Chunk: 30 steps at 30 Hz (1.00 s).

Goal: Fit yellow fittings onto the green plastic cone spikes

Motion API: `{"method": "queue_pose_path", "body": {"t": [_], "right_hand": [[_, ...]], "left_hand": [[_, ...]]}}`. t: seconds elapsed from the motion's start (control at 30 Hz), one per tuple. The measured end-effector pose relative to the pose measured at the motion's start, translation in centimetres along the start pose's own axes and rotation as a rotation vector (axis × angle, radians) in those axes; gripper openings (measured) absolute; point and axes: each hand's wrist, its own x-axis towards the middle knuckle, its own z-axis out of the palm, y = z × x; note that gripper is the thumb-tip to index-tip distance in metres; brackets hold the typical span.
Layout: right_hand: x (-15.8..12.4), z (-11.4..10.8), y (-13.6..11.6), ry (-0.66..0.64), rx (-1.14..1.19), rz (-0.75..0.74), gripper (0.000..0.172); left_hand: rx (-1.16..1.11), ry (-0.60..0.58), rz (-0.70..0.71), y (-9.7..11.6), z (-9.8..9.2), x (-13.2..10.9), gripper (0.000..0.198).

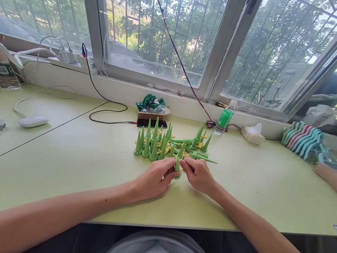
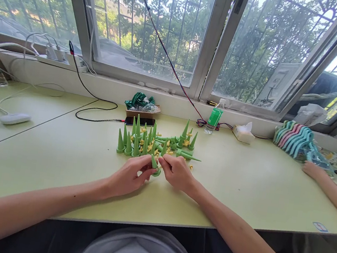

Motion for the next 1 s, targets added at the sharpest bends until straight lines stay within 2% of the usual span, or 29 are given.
{"method": "queue_pose_path", "body": {"t": [0.1,0.2,0.37,0.57,0.73,1.0], "right_hand": [[0.1,0.1,0.0,0.015,0.010,0.016,0.046],[0.1,0.0,0.0,0.039,0.032,0.030,0.044],[0.2,-0.6,-0.3,0.031,0.085,0.038,0.025],[0.2,-1.1,-0.1,-0.010,0.105,-0.053,0.019],[0.1,-1.0,0.2,-0.023,0.157,-0.066,0.019],[0.1,-0.8,0.5,-0.070,0.144,-0.137,0.023]], "left_hand": [[-0.014,0.019,-0.016,0.1,0.0,0.1,0.024],[-0.151,0.018,-0.135,0.4,0.1,0.3,0.027],[-0.469,-0.003,-0.290,0.8,-0.1,0.7,0.032],[-0.635,-0.004,-0.350,0.8,-0.6,0.9,0.030],[-0.641,-0.004,-0.369,0.7,-0.5,0.8,0.036],[-0.475,0.006,-0.284,0.1,-0.2,0.6,0.039]]}}
